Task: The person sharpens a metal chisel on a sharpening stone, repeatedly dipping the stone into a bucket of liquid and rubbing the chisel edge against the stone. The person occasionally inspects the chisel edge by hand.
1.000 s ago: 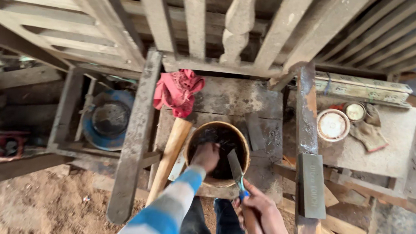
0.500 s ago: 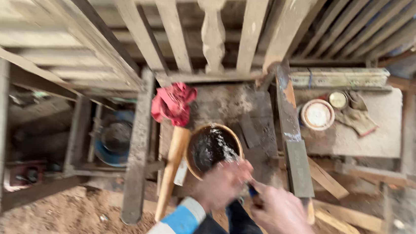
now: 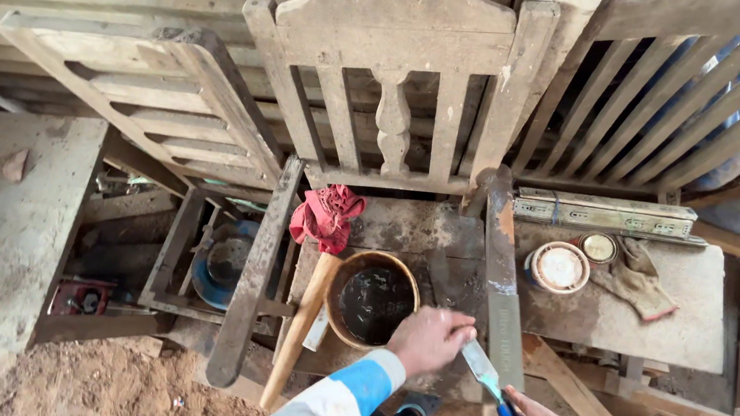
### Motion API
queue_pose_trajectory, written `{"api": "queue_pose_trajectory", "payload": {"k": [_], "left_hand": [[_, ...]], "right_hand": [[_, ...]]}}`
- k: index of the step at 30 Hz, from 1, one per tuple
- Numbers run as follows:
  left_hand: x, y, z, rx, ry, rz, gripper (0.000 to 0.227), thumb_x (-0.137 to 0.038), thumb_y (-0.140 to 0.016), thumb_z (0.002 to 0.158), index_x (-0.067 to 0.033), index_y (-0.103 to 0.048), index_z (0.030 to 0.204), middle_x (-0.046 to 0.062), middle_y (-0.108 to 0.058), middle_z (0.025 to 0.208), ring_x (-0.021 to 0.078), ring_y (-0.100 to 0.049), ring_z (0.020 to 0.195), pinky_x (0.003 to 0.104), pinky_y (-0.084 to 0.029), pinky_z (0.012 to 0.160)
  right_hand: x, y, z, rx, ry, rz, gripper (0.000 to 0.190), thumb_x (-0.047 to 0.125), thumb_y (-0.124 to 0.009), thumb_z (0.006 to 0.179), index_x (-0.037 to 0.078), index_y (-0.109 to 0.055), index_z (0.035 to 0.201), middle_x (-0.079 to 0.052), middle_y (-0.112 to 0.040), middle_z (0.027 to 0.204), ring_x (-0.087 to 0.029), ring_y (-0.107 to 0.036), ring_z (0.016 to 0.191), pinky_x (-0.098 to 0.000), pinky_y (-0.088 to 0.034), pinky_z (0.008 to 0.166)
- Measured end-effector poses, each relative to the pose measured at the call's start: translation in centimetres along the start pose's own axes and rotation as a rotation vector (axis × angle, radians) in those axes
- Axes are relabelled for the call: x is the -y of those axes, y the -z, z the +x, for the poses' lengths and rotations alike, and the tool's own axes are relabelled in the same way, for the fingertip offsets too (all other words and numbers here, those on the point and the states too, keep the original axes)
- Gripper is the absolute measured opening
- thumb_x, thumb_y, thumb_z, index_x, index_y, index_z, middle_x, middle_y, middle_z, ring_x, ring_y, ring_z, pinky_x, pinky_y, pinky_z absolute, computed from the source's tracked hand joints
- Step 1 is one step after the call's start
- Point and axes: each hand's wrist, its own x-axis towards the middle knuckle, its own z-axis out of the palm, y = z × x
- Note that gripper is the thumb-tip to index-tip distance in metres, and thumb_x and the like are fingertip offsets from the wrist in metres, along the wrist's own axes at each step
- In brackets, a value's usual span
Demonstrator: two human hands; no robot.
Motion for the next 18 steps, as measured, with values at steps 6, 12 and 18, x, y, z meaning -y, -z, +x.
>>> {"api": "queue_pose_trajectory", "payload": {"k": [6,12,18], "left_hand": [[1.8,-2.1,3.5,0.016,0.336,-0.919,0.022,-0.016,-0.074,0.094,0.0003,-0.078,0.108,0.009,-0.077,0.092,0.0132,-0.073,0.075,0.025,-0.060,0.062],[-0.4,-0.7,2.5,0.116,0.461,-1.130,0.024,-0.017,-0.075,0.095,0.0045,-0.074,0.103,0.012,-0.077,0.093,0.0179,-0.075,0.078,0.025,-0.063,0.067],[-1.8,-0.4,1.2,0.151,0.470,-1.169,0.025,-0.020,-0.074,0.096,0.0046,-0.073,0.102,0.014,-0.077,0.094,0.0213,-0.077,0.082,0.026,-0.064,0.069]], "right_hand": [[-4.9,2.7,2.3,0.100,0.245,-0.139,0.083,0.028,-0.085,0.074,0.050,-0.052,0.147,-0.003,-0.083,0.096,-0.016,-0.083,0.091,-0.0308,-0.063,0.085],[-6.0,4.0,3.2,0.118,0.212,-0.160,0.089,0.015,-0.082,0.074,0.049,-0.050,0.150,-0.007,-0.081,0.089,-0.020,-0.081,0.090,-0.0327,-0.062,0.083],[-5.1,5.3,2.7,0.274,0.182,-0.131,0.085,0.016,-0.080,0.080,0.046,-0.049,0.153,-0.010,-0.073,0.072,-0.018,-0.077,0.067,-0.0307,-0.061,0.077]]}}
